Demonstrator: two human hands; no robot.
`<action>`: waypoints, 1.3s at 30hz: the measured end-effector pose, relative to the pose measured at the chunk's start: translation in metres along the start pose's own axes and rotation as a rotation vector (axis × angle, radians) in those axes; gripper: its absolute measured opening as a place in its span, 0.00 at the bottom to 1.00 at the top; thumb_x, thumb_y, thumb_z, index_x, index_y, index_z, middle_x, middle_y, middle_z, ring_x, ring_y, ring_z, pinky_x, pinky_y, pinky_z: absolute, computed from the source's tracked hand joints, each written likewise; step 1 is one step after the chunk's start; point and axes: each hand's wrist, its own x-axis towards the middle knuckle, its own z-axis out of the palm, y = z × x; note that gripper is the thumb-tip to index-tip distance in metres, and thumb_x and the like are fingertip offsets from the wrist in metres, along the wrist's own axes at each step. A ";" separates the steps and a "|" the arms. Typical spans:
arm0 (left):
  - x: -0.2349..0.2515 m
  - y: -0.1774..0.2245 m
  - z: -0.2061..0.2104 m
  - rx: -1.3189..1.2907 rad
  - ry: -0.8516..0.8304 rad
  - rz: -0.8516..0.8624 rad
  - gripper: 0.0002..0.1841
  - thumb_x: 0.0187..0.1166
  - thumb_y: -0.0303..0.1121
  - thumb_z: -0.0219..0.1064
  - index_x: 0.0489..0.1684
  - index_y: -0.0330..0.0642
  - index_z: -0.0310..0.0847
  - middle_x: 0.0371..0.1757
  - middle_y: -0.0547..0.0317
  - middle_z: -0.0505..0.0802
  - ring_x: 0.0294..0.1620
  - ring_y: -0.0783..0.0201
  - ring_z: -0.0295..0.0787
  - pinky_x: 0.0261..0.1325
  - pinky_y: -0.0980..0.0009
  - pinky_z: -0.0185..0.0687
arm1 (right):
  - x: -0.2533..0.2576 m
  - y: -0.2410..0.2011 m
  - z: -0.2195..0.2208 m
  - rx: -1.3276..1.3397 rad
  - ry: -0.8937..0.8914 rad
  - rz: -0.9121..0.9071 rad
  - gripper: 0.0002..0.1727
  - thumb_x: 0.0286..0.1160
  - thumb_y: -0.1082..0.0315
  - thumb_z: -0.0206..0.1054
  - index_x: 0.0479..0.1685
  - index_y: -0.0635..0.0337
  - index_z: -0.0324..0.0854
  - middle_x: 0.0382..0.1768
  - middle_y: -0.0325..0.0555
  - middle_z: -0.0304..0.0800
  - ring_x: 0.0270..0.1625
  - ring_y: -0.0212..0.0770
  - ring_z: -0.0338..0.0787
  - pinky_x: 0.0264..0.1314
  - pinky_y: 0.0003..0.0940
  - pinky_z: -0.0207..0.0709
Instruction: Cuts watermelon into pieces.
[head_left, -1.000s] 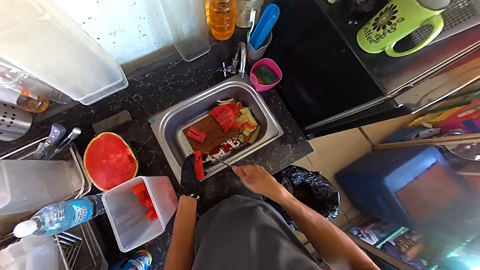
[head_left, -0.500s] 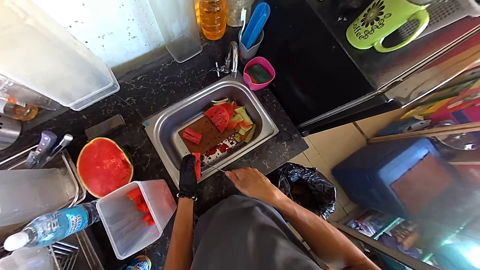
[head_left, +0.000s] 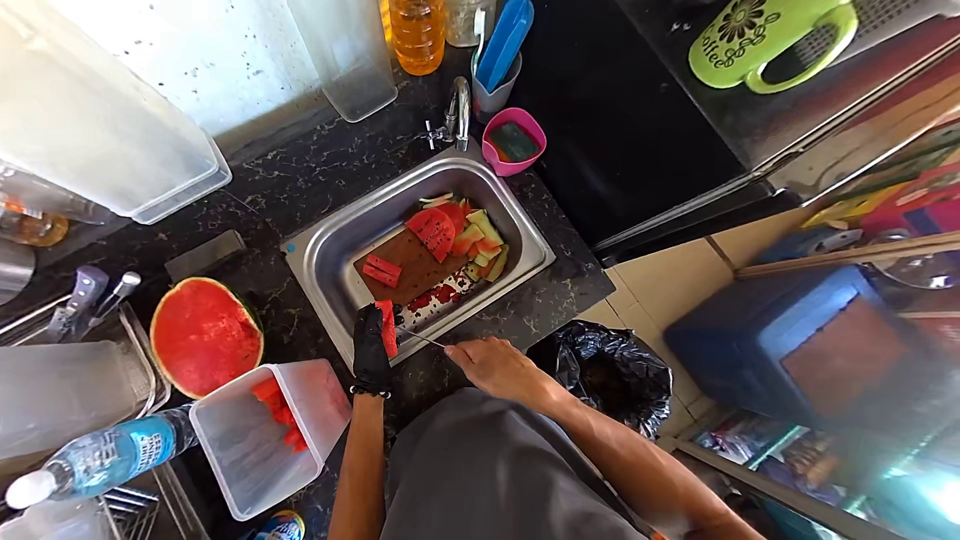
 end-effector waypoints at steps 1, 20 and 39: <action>0.000 -0.001 0.000 0.008 -0.006 0.022 0.17 0.92 0.35 0.45 0.68 0.38 0.72 0.48 0.55 0.92 0.41 0.69 0.90 0.41 0.74 0.85 | -0.001 -0.001 -0.001 -0.018 0.007 0.009 0.37 0.93 0.39 0.37 0.46 0.58 0.85 0.41 0.56 0.88 0.52 0.57 0.89 0.53 0.61 0.77; 0.002 -0.003 0.004 -0.206 -0.012 -0.095 0.24 0.95 0.43 0.37 0.54 0.36 0.78 0.36 0.46 0.95 0.27 0.59 0.92 0.21 0.70 0.82 | -0.006 -0.002 0.009 -0.079 0.056 -0.011 0.36 0.93 0.39 0.35 0.50 0.59 0.81 0.38 0.56 0.87 0.50 0.58 0.90 0.50 0.59 0.79; -0.009 0.023 0.005 -0.560 -0.221 -0.139 0.25 0.91 0.47 0.37 0.59 0.45 0.81 0.45 0.51 0.95 0.37 0.62 0.94 0.29 0.71 0.88 | 0.006 0.025 0.019 0.655 -0.142 -0.174 0.30 0.96 0.43 0.38 0.34 0.53 0.75 0.17 0.33 0.69 0.14 0.29 0.68 0.17 0.25 0.62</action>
